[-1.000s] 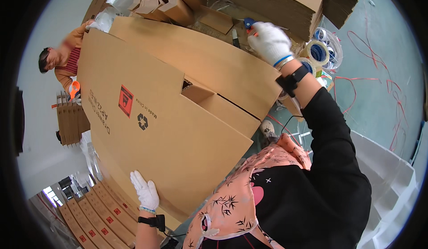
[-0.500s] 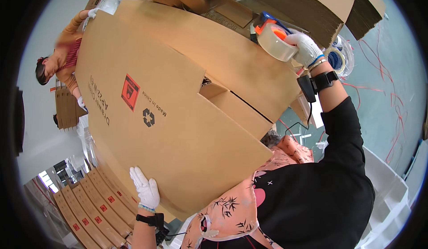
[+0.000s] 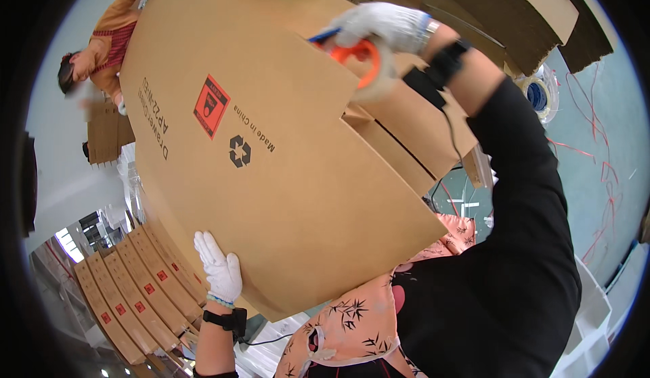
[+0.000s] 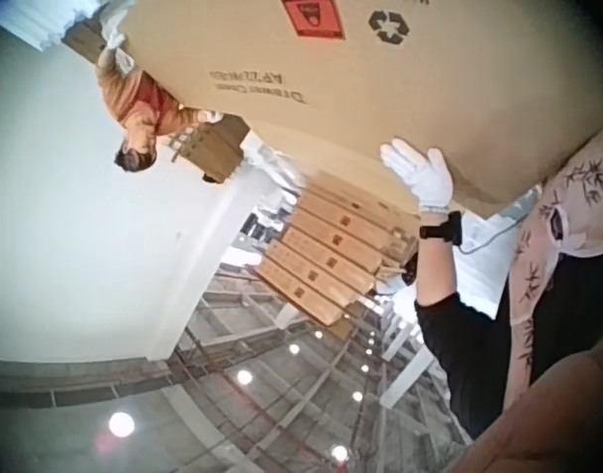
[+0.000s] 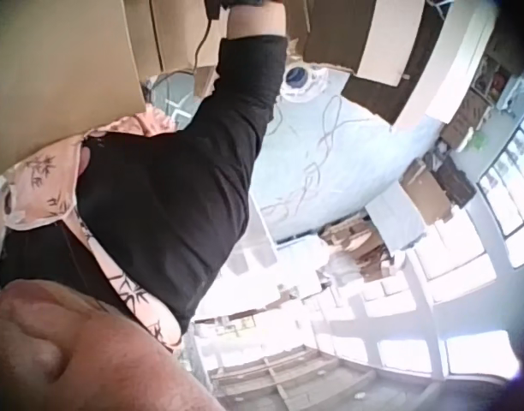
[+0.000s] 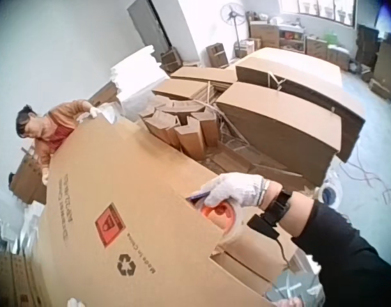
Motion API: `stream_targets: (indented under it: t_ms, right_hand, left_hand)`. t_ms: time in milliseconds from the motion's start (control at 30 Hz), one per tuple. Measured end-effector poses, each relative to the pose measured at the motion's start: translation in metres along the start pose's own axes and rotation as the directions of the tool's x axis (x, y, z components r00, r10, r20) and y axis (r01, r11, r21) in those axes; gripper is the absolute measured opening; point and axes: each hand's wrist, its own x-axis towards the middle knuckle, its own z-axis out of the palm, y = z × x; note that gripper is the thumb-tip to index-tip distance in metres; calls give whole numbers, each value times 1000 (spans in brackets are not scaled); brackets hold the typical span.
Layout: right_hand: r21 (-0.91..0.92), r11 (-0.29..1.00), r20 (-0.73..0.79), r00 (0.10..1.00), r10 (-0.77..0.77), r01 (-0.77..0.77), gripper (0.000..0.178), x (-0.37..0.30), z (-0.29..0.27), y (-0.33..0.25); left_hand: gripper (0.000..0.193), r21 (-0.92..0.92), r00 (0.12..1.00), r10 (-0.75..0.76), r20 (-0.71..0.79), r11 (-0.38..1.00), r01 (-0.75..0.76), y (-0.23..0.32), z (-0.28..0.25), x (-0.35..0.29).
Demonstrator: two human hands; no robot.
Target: The person assembles a cardboard box and packs it with white foam inserts and a flat white panel. They use a handheld tape dispenser to seal the box flaps and secure the contents. The process involves folding the box, placing protective foam pieces inside, inserting the panel, and taping the box shut.
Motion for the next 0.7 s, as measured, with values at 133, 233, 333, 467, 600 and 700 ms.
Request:
stream_targets:
  t_ms: [133, 233, 333, 467, 600, 700]
  right_hand:
    - [-65, 998, -17, 1000, -17, 16, 52, -105, 26, 1]
    - [301, 937, -98, 971, 218, -180, 59, -171, 81, 8]
    - [413, 905, -314, 917, 247, -103, 50, -183, 164, 17]
    - [-31, 971, -630, 758, 166, -238, 43, -164, 238, 29]
    - [-361, 849, -701, 712, 25, -385, 42, -127, 260, 49]
    - [-483, 734, -724, 689, -29, -477, 41, -112, 253, 62]
  left_hand:
    - [82, -11, 999, 40, -27, 999, -40, -4, 3, -5]
    - [81, -25, 999, 22, -40, 999, -23, -4, 6, -5]
    - [79, -17, 995, 39, -90, 999, -41, -5, 7, -1]
    - [75, 66, 986, 82, -145, 995, -73, -12, 7, 1]
    - [64, 50, 962, 270, -40, 962, -268, -44, -41, 2]
    - [56, 159, 916, 393, 74, 903, -400, -57, -51, 9]
